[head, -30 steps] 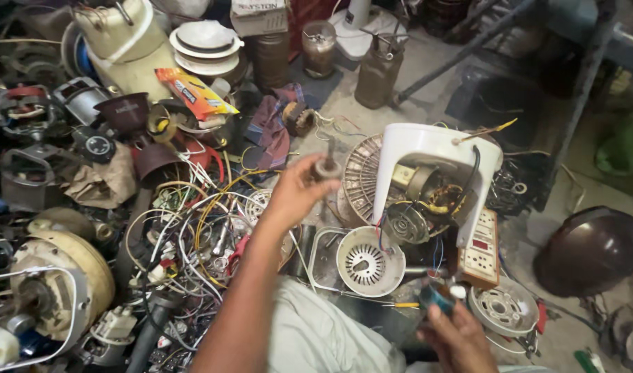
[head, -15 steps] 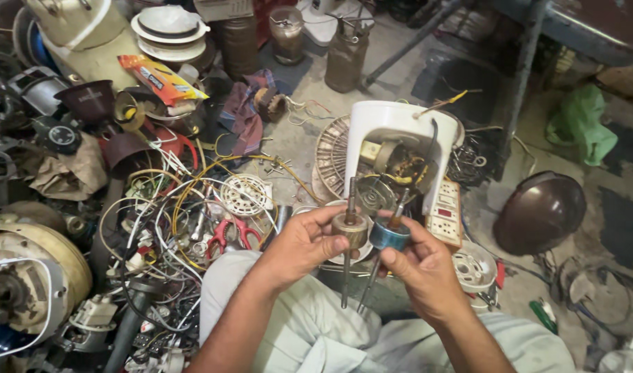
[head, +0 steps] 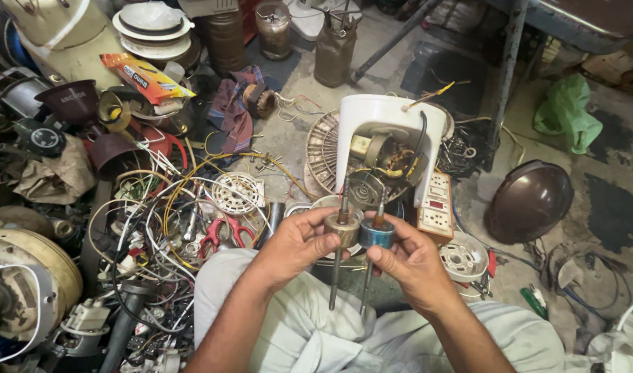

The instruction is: The person disassembles a white electric fan motor, removes the rotor, and uses a screwdriver and hammer to adjust internal components. They then reassemble the motor housing and rotor.

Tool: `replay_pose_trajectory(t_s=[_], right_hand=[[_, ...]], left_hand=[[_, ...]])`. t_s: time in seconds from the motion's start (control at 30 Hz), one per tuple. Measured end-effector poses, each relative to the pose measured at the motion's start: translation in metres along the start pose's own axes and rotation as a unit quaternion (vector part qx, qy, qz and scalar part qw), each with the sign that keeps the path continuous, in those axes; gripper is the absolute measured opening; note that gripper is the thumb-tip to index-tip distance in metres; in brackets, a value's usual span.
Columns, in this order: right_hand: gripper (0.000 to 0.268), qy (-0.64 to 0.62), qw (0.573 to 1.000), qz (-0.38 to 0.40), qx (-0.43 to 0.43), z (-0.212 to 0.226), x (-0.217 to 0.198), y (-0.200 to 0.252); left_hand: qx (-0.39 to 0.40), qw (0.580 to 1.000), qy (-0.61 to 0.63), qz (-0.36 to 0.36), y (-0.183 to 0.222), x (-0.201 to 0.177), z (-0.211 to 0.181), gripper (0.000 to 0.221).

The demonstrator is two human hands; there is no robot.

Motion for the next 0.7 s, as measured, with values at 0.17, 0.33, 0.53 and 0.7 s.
replay_pose_trajectory(t_s=[0.17, 0.33, 0.53, 0.7], right_hand=[[0.061, 0.005, 1.0, -0.004, 0.007, -0.005, 0.0, -0.001], [0.06, 0.011, 1.0, -0.006, 0.003, -0.004, 0.001, -0.001], [0.059, 0.03, 0.998, -0.033, 0.037, -0.014, -0.007, 0.007], [0.059, 0.217, 0.972, -0.027, 0.082, -0.082, -0.057, 0.05]], left_hand=[[0.003, 1.0, 0.003, 0.01, 0.0, 0.001, 0.001, 0.059], [0.005, 1.0, 0.009, 0.017, 0.001, 0.002, 0.0, 0.058], [0.007, 1.0, 0.013, 0.004, 0.003, -0.001, 0.01, 0.054], [-0.014, 0.985, 0.006, -0.173, 0.015, -0.048, 0.014, 0.052]])
Point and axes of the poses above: each hand's wrist, its own y-axis away from the middle knuckle, its own x-axis out of the palm, z = x × y, the point moved 8 cm from there along -y, towards the middle knuckle, and after that the axes turned 2 degrees about -z, right-handed, at the moved point
